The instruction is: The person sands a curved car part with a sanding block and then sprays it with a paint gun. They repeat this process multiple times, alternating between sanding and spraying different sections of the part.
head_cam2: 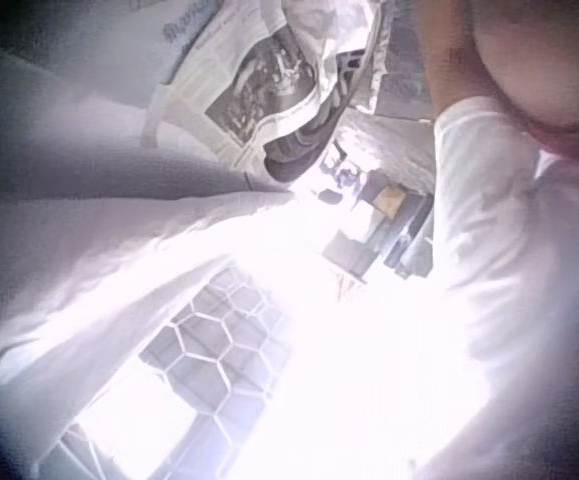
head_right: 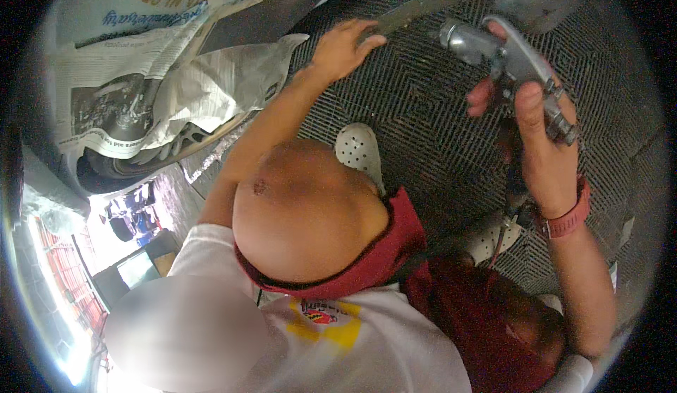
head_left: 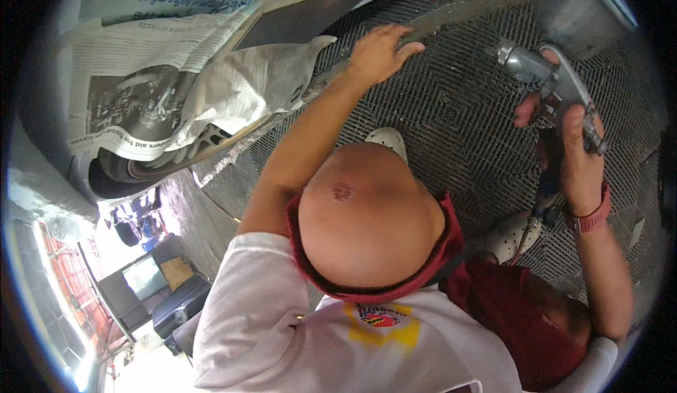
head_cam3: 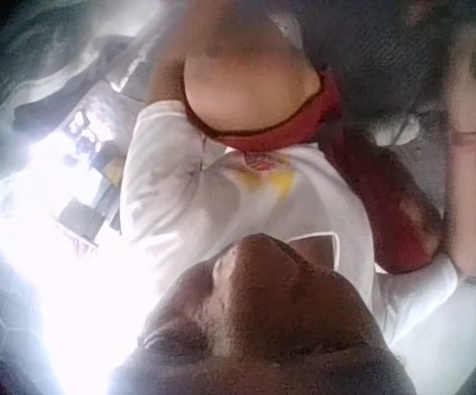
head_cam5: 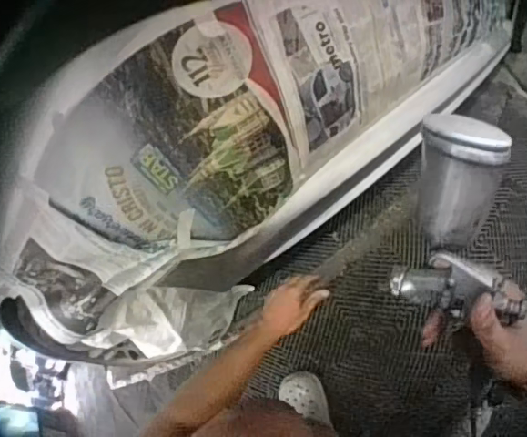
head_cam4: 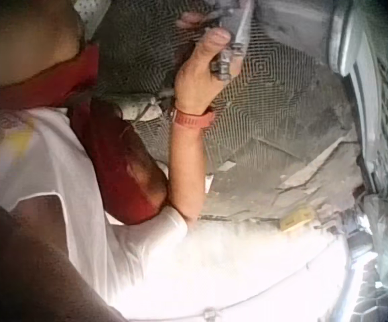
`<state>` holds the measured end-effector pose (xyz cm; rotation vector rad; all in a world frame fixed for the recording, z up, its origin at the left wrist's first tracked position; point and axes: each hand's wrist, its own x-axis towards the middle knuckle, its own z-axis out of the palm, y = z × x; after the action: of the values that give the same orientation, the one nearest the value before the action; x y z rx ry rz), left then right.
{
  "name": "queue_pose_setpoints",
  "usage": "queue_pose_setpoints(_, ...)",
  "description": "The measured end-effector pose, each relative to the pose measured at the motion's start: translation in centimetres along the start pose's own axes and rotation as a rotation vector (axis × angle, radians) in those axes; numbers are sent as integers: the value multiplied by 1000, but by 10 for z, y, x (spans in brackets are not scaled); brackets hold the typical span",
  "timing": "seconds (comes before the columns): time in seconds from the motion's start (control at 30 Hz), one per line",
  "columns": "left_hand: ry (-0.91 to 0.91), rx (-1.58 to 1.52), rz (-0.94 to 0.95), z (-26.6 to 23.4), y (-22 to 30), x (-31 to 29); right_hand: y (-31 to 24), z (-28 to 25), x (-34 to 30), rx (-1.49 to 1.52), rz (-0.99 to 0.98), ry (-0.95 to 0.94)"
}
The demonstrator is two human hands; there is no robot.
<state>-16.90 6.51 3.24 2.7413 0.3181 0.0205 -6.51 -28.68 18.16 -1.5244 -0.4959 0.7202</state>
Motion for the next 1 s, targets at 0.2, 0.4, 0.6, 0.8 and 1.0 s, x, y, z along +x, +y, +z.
queue_pose_setpoints(0.2, -194, -301, -132, -15, -5, 46, 8, 12, -6, -15, 49, -44)
queue_pose_setpoints(0.4, -481, -648, -252, -71, -50, 53, 13, 28, 0, 2, 61, -71)
queue_pose_setpoints(0.6, -493, -308, -338, -89, -77, 18, 14, 31, 3, 15, 27, -99)
queue_pose_setpoints(0.8, -386, -419, -565, -101, -96, -34, 15, 18, 4, -12, 40, -111)
queue_pose_setpoints(1.0, -247, -412, -737, -77, -92, -44, 16, 25, 5, 32, 46, -132)
